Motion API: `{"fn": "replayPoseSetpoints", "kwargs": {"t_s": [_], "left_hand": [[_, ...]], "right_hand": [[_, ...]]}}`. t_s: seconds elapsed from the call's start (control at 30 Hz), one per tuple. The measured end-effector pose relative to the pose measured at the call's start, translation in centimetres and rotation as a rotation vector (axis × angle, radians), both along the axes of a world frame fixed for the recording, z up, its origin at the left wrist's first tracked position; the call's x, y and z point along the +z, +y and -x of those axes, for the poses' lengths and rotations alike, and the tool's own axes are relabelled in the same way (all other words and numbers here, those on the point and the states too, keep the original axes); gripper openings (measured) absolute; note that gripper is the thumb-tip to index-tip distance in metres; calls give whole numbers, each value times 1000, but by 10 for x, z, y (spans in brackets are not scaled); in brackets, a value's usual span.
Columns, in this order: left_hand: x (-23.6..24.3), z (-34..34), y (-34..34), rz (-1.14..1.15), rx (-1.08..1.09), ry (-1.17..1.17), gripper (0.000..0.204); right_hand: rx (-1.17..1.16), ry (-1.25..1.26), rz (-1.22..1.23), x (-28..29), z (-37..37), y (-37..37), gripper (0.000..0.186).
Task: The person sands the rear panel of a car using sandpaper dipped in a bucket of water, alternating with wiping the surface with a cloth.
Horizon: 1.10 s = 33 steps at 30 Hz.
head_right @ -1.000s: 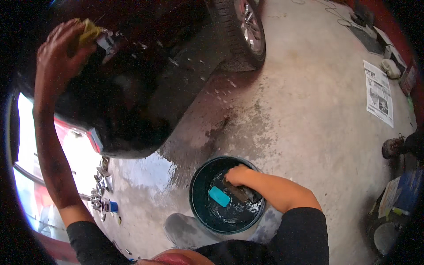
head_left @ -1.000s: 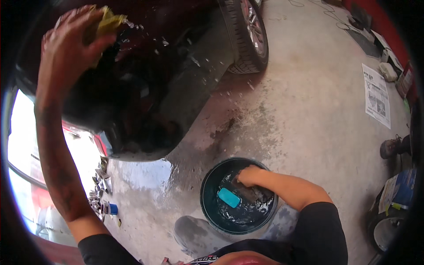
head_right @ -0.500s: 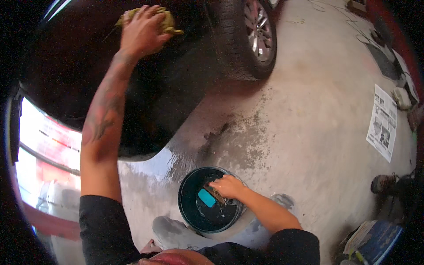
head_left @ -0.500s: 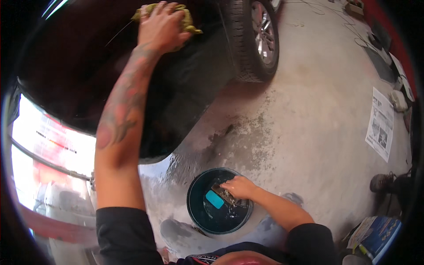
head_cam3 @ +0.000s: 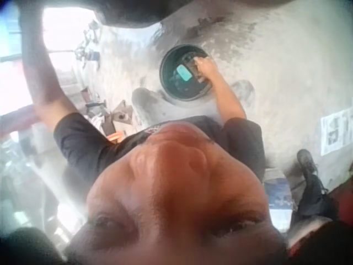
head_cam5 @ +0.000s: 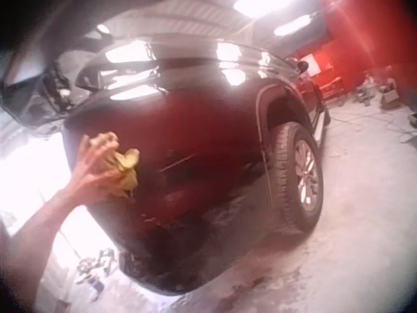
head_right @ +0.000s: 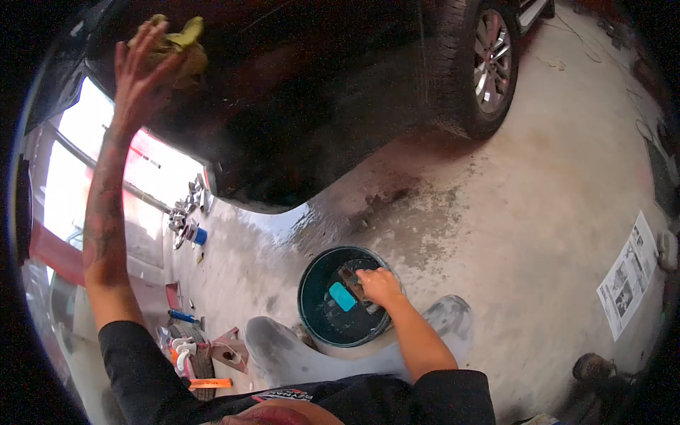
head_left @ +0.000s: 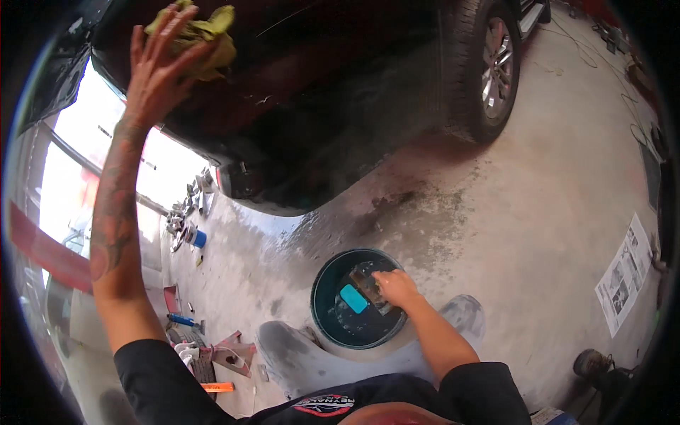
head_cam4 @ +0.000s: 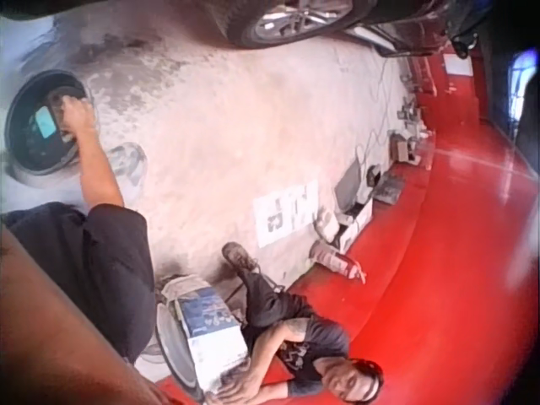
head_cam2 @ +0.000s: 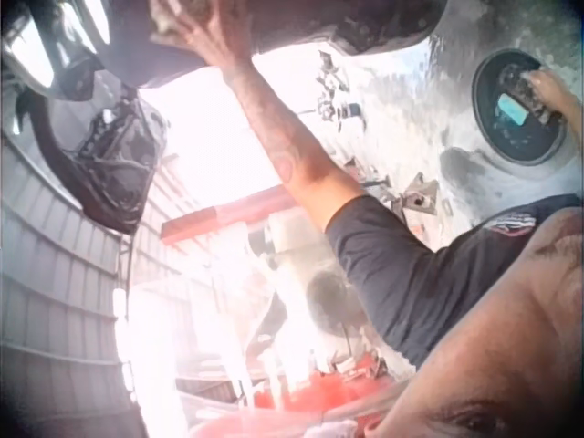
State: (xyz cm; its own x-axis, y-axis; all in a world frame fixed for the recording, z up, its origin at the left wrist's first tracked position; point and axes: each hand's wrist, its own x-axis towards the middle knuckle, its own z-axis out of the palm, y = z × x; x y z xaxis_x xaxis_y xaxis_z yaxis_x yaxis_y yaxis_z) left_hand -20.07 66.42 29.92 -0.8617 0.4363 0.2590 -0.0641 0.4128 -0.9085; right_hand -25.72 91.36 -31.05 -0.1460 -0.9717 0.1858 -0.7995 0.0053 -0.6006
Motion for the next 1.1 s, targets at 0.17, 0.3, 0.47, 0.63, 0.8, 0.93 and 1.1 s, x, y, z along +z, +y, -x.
{"fn": "replayPoseSetpoints", "kwargs": {"t_s": [0.17, 0.3, 0.47, 0.63, 0.8, 0.93, 1.1], "left_hand": [[5, -19, -6, -15, -50, -33, 42], [-54, -22, 2, -177, -35, -189, 37], [-54, -16, -7, -104, -161, -197, 42], [8, -19, -30, 158, -135, 239, 36], [24, -32, -26, 45, -34, 158, 42], [20, -31, -16, 6, -119, 162, 58], [12, -30, -5, -81, -86, 208, 55]], "right_hand": [[-35, -1, 114, -2, -6, -1, 19], [-91, -2, 162, 4, -8, -1, 25], [-115, -59, 84, 14, -4, 3, 36], [-146, -102, 114, 15, -10, 0, 39], [-630, -895, 304, 71, 21, -30, 41], [-420, -552, 1055, 213, 93, -75, 53], [-505, 81, 1078, 377, 61, -161, 65]]}}
